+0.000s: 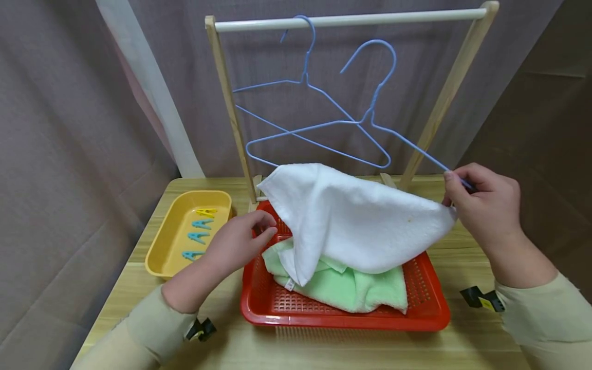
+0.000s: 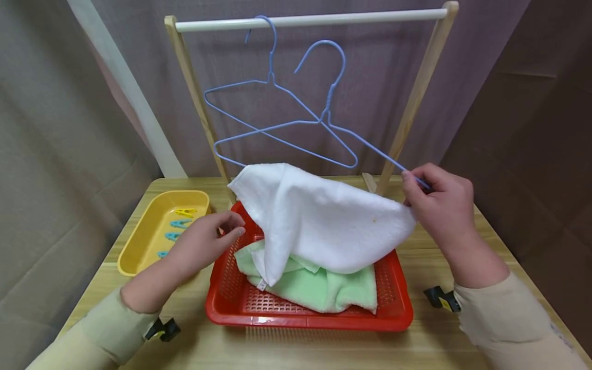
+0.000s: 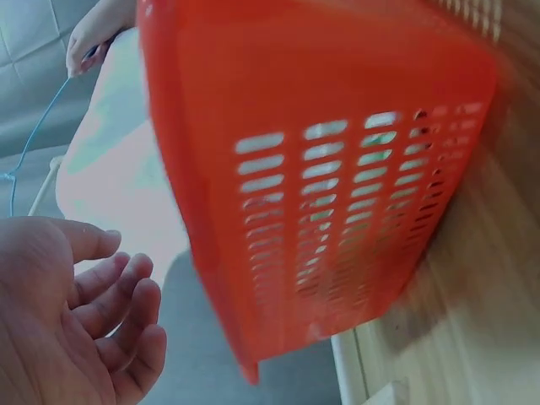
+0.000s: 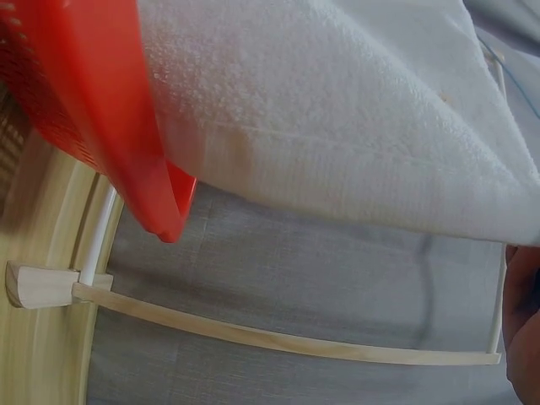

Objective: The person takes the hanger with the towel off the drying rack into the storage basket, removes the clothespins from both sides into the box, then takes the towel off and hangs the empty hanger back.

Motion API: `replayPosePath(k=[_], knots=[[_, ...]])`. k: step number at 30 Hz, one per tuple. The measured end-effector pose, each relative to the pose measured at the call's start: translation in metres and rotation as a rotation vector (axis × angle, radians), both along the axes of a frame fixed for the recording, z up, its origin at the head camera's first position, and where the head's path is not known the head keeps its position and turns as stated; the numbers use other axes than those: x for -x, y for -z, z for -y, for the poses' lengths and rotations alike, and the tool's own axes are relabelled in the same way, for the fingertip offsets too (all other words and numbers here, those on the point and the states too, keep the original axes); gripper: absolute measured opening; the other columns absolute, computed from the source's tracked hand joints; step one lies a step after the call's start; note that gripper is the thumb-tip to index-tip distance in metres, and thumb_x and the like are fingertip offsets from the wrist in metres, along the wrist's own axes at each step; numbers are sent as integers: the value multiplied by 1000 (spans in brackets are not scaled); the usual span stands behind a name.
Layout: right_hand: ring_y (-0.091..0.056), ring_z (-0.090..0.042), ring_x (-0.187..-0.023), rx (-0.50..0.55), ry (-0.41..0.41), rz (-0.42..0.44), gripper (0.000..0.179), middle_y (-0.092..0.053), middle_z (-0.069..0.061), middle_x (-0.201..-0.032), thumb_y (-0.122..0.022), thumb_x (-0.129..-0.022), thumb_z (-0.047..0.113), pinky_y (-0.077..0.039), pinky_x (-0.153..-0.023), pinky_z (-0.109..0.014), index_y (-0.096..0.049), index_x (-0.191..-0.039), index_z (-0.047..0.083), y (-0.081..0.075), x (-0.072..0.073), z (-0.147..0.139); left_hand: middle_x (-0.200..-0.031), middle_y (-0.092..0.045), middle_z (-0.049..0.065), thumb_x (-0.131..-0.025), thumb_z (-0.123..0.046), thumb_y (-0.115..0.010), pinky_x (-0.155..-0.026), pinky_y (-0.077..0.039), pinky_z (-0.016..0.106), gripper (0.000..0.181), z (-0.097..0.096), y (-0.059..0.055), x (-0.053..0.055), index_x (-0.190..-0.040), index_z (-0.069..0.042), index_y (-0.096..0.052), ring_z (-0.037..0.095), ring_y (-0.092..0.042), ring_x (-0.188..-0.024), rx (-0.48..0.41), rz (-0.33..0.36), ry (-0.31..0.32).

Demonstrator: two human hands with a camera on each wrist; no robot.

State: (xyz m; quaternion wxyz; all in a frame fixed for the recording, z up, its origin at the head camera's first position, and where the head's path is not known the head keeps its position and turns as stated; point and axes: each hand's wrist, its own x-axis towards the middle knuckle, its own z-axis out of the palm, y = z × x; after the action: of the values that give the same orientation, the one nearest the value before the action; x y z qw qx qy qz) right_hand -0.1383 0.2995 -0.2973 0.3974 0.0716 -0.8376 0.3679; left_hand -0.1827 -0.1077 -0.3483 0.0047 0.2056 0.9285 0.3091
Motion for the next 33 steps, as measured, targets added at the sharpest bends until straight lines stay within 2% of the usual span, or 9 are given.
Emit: replayPosePath(k=[5,12,16,21,27,33], knots=[[-45,4,-50,-15,-1,-1,17,-55,26,-61,-67,-91,5,-37,-49,-8,-67,-76,-3,1,-2,1,-94,-64,-8,-95,-32,-67,-66,-53,30,13,6,-11,8,-105,-23,-66,16,-58,-83,-52,-42,-46],[-45,6,-50,-45,-15,-33,17,-54,27,-62,-67,-90,2,-37,-49,-8,-66,-75,-4,1,-5,6,-104,-62,-4,-96,-34,-66,-68,-56,32,18,11,-32,17,-110,-23,-66,19,-59,-85,-121,-56,-137],[-47,8,-51,-51,-28,-54,14,-54,28,-62,-67,-89,0,-37,-49,-7,-67,-75,-5,2,-6,8,-109,-62,-3,-95,-33,-67,-68,-57,33,24,10,-39,21,-116,-20,-66,19,-59,-89,-155,-75,-154],[-48,8,-52,-53,-48,-67,13,-54,27,-64,-67,-88,-2,-37,-50,-8,-66,-76,-6,1,-7,11,-113,-64,-3,-95,-32,-67,-68,-57,33,31,8,-41,24,-122,-19,-64,19,-60,-91,-179,-72,-150],[-47,8,-52,-63,-50,-66,13,-54,27,-64,-67,-88,-2,-37,-50,-7,-67,-76,-6,0,-8,13,-106,-65,-4,-95,-31,-67,-67,-57,32,27,3,-39,26,-121,-22,-63,19,-61,-83,-214,-65,-126],[-46,7,-51,-63,-49,-57,12,-55,24,-63,-68,-87,-4,-37,-49,-8,-67,-76,-4,1,-9,14,-103,-65,-5,-96,-26,-68,-74,-56,31,26,-2,-37,25,-121,-21,-63,16,-60,-88,-237,-81,-104]])
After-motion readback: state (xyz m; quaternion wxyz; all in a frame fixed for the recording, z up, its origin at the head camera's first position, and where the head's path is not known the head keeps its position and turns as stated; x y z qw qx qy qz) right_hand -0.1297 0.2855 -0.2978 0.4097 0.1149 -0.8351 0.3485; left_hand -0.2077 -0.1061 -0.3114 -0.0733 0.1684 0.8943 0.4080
